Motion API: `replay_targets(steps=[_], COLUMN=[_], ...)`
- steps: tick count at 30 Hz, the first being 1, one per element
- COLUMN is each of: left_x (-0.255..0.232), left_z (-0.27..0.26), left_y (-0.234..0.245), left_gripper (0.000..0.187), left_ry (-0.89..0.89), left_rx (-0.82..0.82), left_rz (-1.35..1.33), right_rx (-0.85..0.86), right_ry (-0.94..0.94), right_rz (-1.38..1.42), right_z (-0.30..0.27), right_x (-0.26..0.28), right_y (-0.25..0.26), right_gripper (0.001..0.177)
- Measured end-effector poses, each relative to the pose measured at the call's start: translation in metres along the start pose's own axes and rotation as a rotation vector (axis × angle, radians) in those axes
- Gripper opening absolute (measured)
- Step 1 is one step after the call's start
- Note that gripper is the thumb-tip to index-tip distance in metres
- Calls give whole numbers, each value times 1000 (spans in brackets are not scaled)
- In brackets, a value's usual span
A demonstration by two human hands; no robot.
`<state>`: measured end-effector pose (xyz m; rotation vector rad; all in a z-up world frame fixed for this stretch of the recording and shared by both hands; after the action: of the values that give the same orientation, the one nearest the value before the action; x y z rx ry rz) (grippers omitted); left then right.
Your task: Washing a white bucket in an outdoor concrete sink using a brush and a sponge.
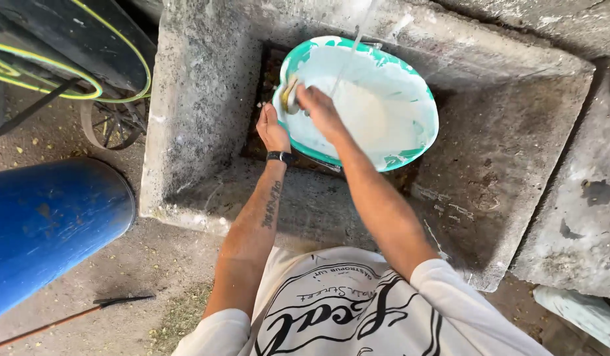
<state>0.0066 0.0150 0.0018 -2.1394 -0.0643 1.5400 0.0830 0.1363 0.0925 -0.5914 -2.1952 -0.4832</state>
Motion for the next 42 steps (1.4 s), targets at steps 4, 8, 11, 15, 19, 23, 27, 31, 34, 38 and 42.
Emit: replay_targets(steps=[4, 8, 11, 15, 19, 23, 27, 31, 34, 38, 42], left_x=[5, -4, 37, 24, 3, 54, -4, 5, 14, 68, 40], left_z=[4, 0, 12, 18, 0, 7, 0, -3, -3, 9, 11], left_y=[-6, -10, 6, 4, -8, 33, -3, 4, 12, 42, 27], left_gripper=[37, 37, 36, 37, 33, 42, 33, 35, 38, 40, 43], left_ry=[-16, 30, -77, -129, 8, 10, 83, 28, 7, -137, -71], left_rx=[-61, -77, -103, -109, -87, -75, -161, -93, -87, -168, -131], left_rz=[-15, -76, 5, 114, 34, -28, -37, -16, 109, 293, 316], right_rx=[-7, 80, -33, 134, 111, 373, 459, 95, 58, 57, -84], right_ry=[126, 170, 334, 311, 239, -6, 319, 100, 269, 412, 489], right_rz=[-357, 17, -414, -356, -435, -609, -774, -175, -237, -539, -622], right_z=[12, 11, 26, 46, 10, 4, 9, 12, -10, 14, 74], right_x=[-26, -22, -20, -57, -28, -32, -9, -15, -18, -48, -94], right_y=[-4, 11, 20, 4, 7, 24, 24, 9, 3, 0, 19], right_gripper=[45, 50, 51, 49, 49, 54, 49, 44, 38, 40, 43])
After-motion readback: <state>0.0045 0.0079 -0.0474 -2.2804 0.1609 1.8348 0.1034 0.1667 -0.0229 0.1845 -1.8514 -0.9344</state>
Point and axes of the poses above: each hand's wrist, its own z-axis towards the middle knuckle, its own y-axis out of the back of the hand, x = y × z, the point moved 1 cm from there along z, towards the middle knuckle, and after that the axes turned 12 degrees about -z, right-handed, at the moved point
